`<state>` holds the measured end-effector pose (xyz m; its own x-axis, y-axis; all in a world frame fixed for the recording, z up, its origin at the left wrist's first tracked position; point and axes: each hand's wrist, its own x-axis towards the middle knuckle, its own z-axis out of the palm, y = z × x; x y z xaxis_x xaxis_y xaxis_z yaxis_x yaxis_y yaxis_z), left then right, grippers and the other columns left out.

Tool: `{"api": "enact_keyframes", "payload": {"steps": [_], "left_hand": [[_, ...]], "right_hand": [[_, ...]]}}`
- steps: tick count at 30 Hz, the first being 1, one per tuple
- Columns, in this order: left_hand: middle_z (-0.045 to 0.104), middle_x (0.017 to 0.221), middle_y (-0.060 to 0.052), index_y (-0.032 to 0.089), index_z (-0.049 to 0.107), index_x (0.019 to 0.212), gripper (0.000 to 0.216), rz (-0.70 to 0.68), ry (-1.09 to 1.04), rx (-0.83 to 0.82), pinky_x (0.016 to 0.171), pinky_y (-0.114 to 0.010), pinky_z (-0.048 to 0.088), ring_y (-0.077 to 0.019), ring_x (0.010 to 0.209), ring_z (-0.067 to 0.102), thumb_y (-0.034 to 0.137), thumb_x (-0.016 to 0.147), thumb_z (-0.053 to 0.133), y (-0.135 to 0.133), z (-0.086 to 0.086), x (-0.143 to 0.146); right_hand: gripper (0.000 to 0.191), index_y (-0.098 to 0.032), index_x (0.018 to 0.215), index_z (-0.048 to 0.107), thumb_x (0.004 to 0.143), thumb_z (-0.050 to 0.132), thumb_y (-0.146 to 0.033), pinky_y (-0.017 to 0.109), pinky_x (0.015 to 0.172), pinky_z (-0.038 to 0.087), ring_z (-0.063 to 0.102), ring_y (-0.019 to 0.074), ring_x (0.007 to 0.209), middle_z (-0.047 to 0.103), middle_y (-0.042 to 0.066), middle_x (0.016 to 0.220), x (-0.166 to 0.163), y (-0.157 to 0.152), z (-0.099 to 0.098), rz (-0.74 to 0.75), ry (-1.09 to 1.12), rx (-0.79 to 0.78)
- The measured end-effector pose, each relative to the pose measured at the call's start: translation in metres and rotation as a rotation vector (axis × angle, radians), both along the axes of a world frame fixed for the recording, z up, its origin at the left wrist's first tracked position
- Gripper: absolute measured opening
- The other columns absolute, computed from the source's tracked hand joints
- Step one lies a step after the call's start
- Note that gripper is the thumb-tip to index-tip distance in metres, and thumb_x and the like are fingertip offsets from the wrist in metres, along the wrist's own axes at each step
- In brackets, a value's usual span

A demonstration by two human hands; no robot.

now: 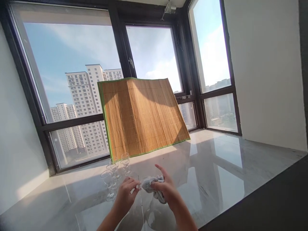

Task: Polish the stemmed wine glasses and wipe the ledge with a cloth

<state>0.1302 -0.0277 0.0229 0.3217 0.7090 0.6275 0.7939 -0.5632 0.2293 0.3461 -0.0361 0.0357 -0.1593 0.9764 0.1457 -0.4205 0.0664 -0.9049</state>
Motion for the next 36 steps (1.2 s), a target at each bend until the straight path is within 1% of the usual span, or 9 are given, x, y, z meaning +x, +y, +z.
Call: {"api": "enact_keyframes", "payload": {"steps": [4,9,11,14,19,25,30,33,36], "left_hand": [[0.065,0.073,-0.003,0.02,0.072,0.08,0.013,0.019,-0.152,-0.055,0.071,-0.027,0.042,-0.0187,0.076,0.057,0.019,0.083,0.059,0.002,-0.003,0.002],[0.062,0.068,-0.002,0.017,0.07,0.078,0.023,-0.024,-0.374,-0.218,0.065,-0.025,0.042,-0.0156,0.066,0.055,0.035,0.086,0.058,-0.002,-0.004,0.011],[0.064,0.075,-0.003,0.017,0.07,0.077,0.025,-0.046,-0.424,-0.213,0.071,-0.026,0.044,-0.0171,0.073,0.058,0.039,0.084,0.061,-0.004,-0.005,0.015],[0.061,0.076,-0.004,0.017,0.068,0.068,0.03,0.035,-0.474,-0.143,0.072,-0.026,0.043,-0.0181,0.076,0.055,0.045,0.079,0.067,-0.005,-0.006,0.019],[0.049,0.057,0.002,0.016,0.059,0.061,0.045,-0.111,-0.738,-0.405,0.054,-0.022,0.032,-0.0111,0.057,0.042,0.057,0.076,0.066,0.001,-0.008,0.016],[0.047,0.057,0.004,0.015,0.06,0.066,0.046,-0.142,-1.087,-0.545,0.054,-0.02,0.032,-0.0076,0.055,0.038,0.058,0.069,0.075,-0.001,-0.003,0.013],[0.055,0.067,0.003,0.015,0.065,0.076,0.039,-0.236,-1.339,-0.631,0.06,-0.02,0.041,-0.0078,0.06,0.048,0.048,0.064,0.083,-0.003,0.001,0.014],[0.062,0.08,0.0,0.016,0.068,0.081,0.039,-0.193,-1.373,-0.57,0.069,-0.022,0.046,-0.0102,0.071,0.055,0.044,0.061,0.086,-0.002,0.003,0.011],[0.064,0.078,-0.001,0.016,0.068,0.08,0.037,-0.116,-1.238,-0.5,0.069,-0.023,0.046,-0.0128,0.073,0.057,0.045,0.062,0.083,-0.002,0.006,0.007]], "right_hand": [[0.091,-0.019,0.145,0.039,0.064,0.08,-0.032,0.026,0.063,0.044,0.059,0.0167,0.067,0.065,0.001,0.078,0.002,0.004,0.0,-0.037,0.156,-0.003],[0.083,-0.021,0.139,0.045,0.065,0.078,-0.036,0.028,0.065,0.045,0.055,0.0163,0.066,0.059,-0.002,0.074,0.001,0.013,0.002,-0.519,-0.068,0.077],[0.076,-0.02,0.136,0.047,0.067,0.074,-0.033,0.027,0.061,0.043,0.051,0.0149,0.061,0.056,-0.004,0.072,-0.005,0.016,-0.003,-0.598,-0.198,0.126],[0.07,-0.019,0.134,0.049,0.067,0.067,-0.026,0.027,0.062,0.044,0.053,0.0153,0.062,0.058,-0.003,0.073,-0.023,0.016,-0.015,-0.476,-0.29,0.174],[0.066,-0.02,0.129,0.051,0.064,0.061,-0.017,0.026,0.061,0.043,0.055,0.0157,0.062,0.057,-0.005,0.066,-0.054,0.012,-0.032,-0.226,-0.391,0.262],[0.059,-0.02,0.122,0.054,0.064,0.062,-0.017,0.027,0.066,0.042,0.056,0.0155,0.066,0.057,-0.004,0.07,-0.052,0.009,-0.022,-0.168,-0.395,0.234],[0.062,-0.017,0.12,0.052,0.058,0.06,-0.013,0.026,0.062,0.039,0.051,0.0142,0.063,0.055,-0.005,0.067,-0.048,0.011,-0.019,-0.125,-0.362,0.151],[0.066,-0.016,0.119,0.053,0.054,0.064,-0.013,0.024,0.057,0.036,0.048,0.0128,0.058,0.053,-0.007,0.064,-0.049,0.01,-0.021,-0.038,-0.282,0.069],[0.071,-0.016,0.122,0.053,0.053,0.067,-0.014,0.024,0.057,0.036,0.048,0.0121,0.058,0.055,-0.006,0.064,-0.045,0.006,-0.018,0.079,-0.176,-0.006]]}}
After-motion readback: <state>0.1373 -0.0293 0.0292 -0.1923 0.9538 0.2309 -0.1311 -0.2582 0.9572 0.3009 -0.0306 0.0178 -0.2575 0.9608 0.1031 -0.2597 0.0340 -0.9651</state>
